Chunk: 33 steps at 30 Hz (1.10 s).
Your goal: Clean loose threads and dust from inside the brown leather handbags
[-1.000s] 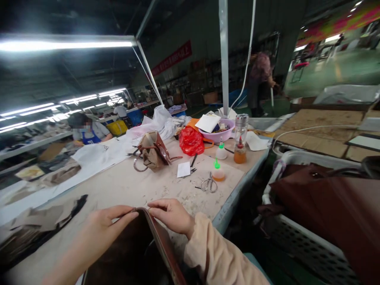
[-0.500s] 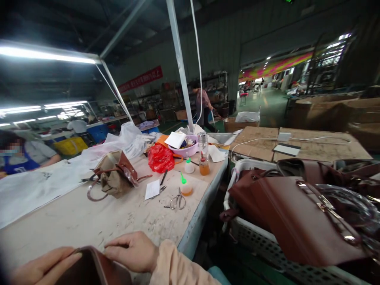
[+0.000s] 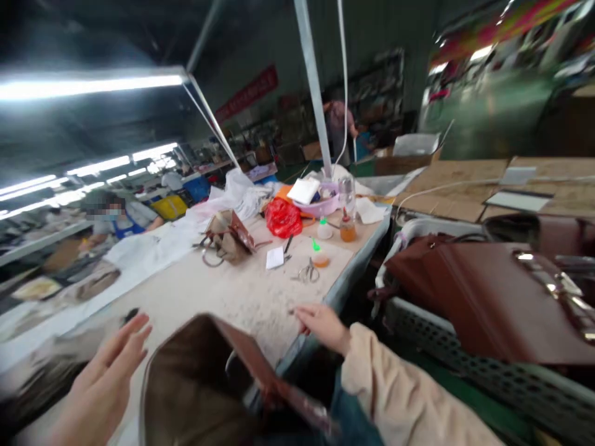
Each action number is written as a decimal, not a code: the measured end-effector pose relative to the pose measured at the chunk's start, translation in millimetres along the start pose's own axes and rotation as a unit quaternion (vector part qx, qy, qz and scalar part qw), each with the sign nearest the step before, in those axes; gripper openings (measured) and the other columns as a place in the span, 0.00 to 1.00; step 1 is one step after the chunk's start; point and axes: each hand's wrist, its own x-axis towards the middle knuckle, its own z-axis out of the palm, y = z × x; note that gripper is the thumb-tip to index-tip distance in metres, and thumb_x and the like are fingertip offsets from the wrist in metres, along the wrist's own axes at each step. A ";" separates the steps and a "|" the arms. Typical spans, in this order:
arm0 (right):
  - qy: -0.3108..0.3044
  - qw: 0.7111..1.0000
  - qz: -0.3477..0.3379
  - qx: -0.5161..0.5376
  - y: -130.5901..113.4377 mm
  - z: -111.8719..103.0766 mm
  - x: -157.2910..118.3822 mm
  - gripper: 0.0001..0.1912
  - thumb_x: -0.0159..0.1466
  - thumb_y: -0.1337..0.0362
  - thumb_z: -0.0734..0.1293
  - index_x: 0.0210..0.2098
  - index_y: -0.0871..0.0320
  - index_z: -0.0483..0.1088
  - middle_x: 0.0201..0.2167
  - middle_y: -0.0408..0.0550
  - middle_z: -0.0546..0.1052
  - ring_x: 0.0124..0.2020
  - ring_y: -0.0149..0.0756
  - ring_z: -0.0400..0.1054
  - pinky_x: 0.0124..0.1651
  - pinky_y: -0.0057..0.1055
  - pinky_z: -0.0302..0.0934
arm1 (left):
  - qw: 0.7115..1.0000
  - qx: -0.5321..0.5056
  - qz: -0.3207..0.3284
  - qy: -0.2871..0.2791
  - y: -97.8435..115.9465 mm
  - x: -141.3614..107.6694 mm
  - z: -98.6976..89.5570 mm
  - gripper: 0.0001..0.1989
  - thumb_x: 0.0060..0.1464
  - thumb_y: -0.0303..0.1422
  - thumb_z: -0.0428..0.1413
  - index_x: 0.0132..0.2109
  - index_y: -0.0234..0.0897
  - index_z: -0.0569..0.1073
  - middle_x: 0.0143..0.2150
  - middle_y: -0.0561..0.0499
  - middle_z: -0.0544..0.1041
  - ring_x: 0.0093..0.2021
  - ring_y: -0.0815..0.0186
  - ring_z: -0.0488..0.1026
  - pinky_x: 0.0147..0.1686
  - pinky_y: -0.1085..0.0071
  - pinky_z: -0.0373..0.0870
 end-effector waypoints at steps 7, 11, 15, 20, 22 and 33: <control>-0.069 0.984 0.163 -0.023 8.1 -77.1 -138.9 0.22 0.57 0.51 0.68 0.45 0.60 0.73 0.30 0.47 0.74 0.29 0.31 0.67 0.33 0.30 0.63 | 0.989 -0.033 0.060 0.130 8.7 -169.9 -3.5 0.19 0.56 0.36 0.53 0.55 0.38 0.68 0.55 0.46 0.69 0.55 0.59 0.68 0.57 0.59 0.66; -0.198 0.939 0.279 -0.018 5.9 -71.4 -205.0 0.19 0.58 0.50 0.66 0.40 0.58 0.73 0.33 0.49 0.75 0.24 0.30 0.67 0.27 0.28 0.62 | 0.992 0.000 0.057 -0.116 0.9 -237.2 4.3 0.09 0.58 0.32 0.51 0.42 0.37 0.74 0.42 0.47 0.75 0.45 0.63 0.72 0.48 0.65 0.70; -0.312 0.908 0.268 -0.085 18.4 -46.2 -230.9 0.17 0.60 0.53 0.64 0.42 0.57 0.73 0.33 0.47 0.76 0.28 0.32 0.70 0.31 0.28 0.63 | 0.891 -0.019 0.067 -0.449 -2.8 -258.0 34.4 0.13 0.60 0.34 0.48 0.43 0.37 0.76 0.41 0.47 0.78 0.43 0.66 0.73 0.45 0.70 0.69; -0.388 0.883 0.077 -0.250 18.5 -19.5 -232.7 0.15 0.63 0.58 0.62 0.43 0.56 0.77 0.38 0.48 0.78 0.40 0.38 0.71 0.45 0.33 0.63 | 0.755 0.150 0.072 -0.634 -6.2 -266.7 67.4 0.13 0.51 0.39 0.57 0.43 0.42 0.77 0.39 0.48 0.79 0.39 0.60 0.75 0.38 0.70 0.68; -0.409 0.871 0.041 -0.269 14.4 -14.0 -235.6 0.15 0.64 0.59 0.61 0.45 0.54 0.76 0.39 0.48 0.78 0.41 0.38 0.71 0.47 0.33 0.63 | 0.753 0.168 0.058 -0.634 -9.6 -266.9 70.5 0.13 0.48 0.40 0.59 0.41 0.42 0.77 0.35 0.48 0.79 0.36 0.59 0.75 0.33 0.70 0.66; -0.393 0.884 -0.022 -0.253 39.0 -3.9 -252.9 0.19 0.64 0.54 0.61 0.51 0.52 0.72 0.54 0.52 0.72 0.58 0.41 0.61 0.63 0.40 0.50 | 0.790 0.136 0.047 -0.596 -18.5 -267.4 77.8 0.03 0.47 0.33 0.58 0.31 0.42 0.76 0.28 0.55 0.77 0.30 0.67 0.71 0.29 0.75 0.62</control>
